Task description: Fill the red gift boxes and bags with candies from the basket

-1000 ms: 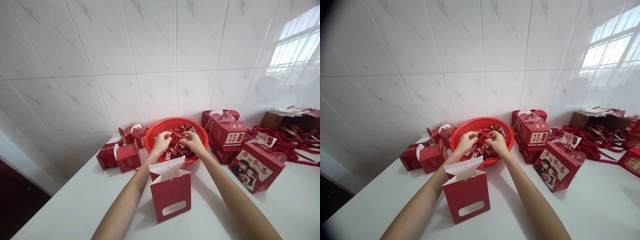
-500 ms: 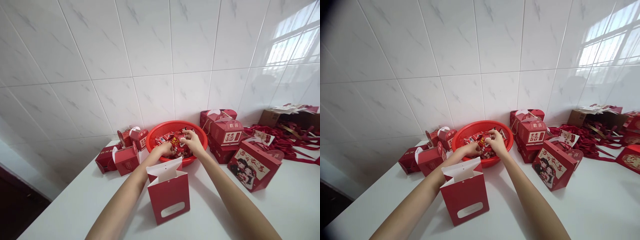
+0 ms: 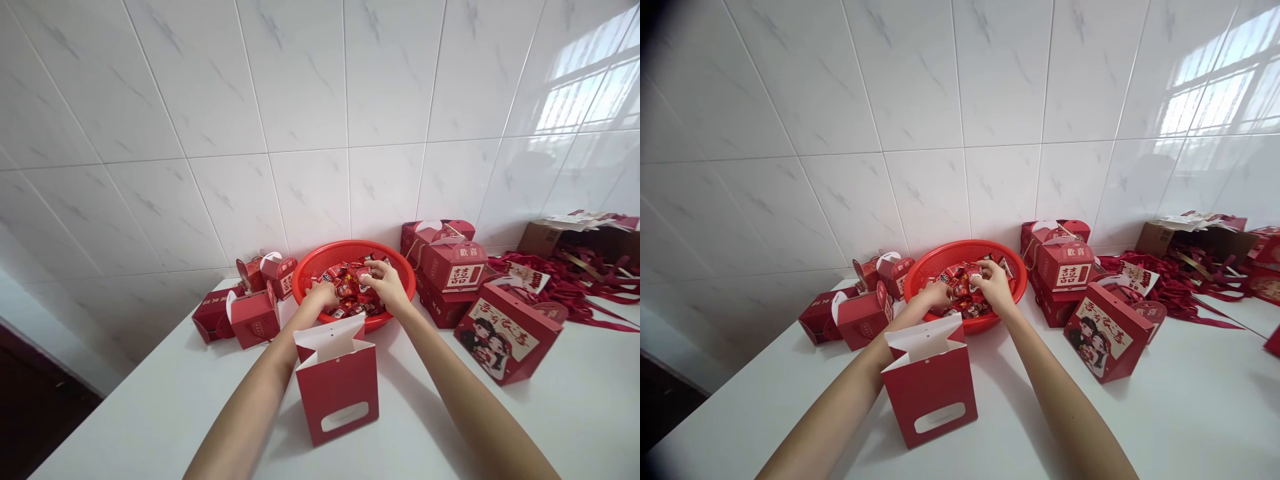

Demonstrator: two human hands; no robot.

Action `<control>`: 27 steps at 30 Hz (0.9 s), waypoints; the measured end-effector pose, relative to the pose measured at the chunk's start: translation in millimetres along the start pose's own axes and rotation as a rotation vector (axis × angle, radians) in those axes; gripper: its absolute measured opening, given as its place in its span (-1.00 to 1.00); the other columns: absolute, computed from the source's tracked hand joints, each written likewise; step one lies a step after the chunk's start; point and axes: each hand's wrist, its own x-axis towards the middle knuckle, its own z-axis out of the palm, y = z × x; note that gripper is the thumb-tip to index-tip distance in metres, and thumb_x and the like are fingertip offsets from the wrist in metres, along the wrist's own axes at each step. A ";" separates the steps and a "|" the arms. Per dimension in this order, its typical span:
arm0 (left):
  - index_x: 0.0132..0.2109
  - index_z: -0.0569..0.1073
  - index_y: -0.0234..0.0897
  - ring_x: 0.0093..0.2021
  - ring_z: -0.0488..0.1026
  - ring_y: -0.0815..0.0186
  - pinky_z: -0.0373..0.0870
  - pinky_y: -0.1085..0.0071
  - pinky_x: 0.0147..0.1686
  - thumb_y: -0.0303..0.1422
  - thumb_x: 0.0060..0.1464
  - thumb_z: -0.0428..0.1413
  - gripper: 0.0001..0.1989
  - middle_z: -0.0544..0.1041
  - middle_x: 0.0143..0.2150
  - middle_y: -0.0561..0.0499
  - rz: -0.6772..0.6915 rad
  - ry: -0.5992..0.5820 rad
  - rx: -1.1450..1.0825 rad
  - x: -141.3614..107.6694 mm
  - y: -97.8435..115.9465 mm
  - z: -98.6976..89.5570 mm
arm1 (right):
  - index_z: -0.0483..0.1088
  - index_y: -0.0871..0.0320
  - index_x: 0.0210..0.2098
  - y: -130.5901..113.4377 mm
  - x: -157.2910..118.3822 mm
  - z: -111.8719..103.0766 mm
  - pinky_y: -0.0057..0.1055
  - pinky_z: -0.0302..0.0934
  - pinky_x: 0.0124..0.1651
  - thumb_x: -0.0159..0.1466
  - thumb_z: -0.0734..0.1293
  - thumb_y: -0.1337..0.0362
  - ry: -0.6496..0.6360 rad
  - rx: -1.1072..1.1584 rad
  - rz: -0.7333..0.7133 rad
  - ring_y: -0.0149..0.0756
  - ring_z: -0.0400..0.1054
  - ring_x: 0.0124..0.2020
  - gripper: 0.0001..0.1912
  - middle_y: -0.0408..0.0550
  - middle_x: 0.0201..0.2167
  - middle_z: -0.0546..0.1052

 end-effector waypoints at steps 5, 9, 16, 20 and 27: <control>-0.67 0.37 -0.27 -0.44 0.50 0.11 0.34 0.36 -0.43 -0.51 -0.36 0.28 -0.79 0.45 -0.65 -0.01 -0.069 -0.188 0.058 2.5 1.2 1.4 | 0.45 0.15 -0.15 1.5 0.9 -0.4 -0.29 0.31 -0.17 -0.10 0.44 0.23 -0.019 -0.001 0.005 -0.19 0.43 -0.22 -0.52 -0.10 -0.35 0.51; -0.70 0.30 -0.27 -0.50 0.46 0.15 0.31 0.38 -0.47 -0.59 -0.37 0.23 -0.75 0.37 -0.72 0.03 -0.054 -0.146 -0.026 2.0 0.0 1.2 | 0.46 0.16 -0.14 2.6 1.9 -0.8 -0.28 0.32 -0.16 -0.11 0.45 0.21 -0.033 -0.001 0.015 -0.18 0.43 -0.21 -0.50 -0.09 -0.34 0.51; -0.40 0.53 -0.29 -0.27 0.54 0.24 0.39 0.44 -0.30 -0.50 0.01 0.07 -0.86 0.63 -0.31 -0.06 0.127 0.143 -0.380 -3.7 -0.4 -5.8 | 0.47 0.16 -0.17 -1.6 0.5 -0.9 -0.30 0.32 -0.15 -0.13 0.48 0.22 -0.034 0.041 0.031 -0.17 0.45 -0.16 -0.51 -0.06 -0.29 0.55; -0.23 0.57 -0.32 -0.11 0.54 0.22 0.43 0.41 -0.14 -0.36 0.06 0.13 -0.84 0.63 -0.09 -0.12 0.233 0.220 -0.635 -5.6 -0.7 -9.0 | 0.47 0.15 -0.24 -7.7 -2.3 -0.3 -0.30 0.34 -0.17 -0.14 0.49 0.21 -0.050 0.084 0.052 -0.18 0.47 -0.21 -0.56 -0.07 -0.31 0.57; -0.25 0.57 -0.35 -0.15 0.51 0.21 0.41 0.37 -0.15 -0.16 -0.06 0.22 -0.67 0.62 -0.16 -0.11 0.375 0.140 -0.847 -7.5 -4.1 -6.4 | 0.42 0.11 -0.33 -12.1 -4.7 0.6 -0.28 0.38 -0.26 -0.16 0.54 0.17 -0.100 0.147 0.115 -0.20 0.48 -0.34 -0.59 -0.10 -0.38 0.59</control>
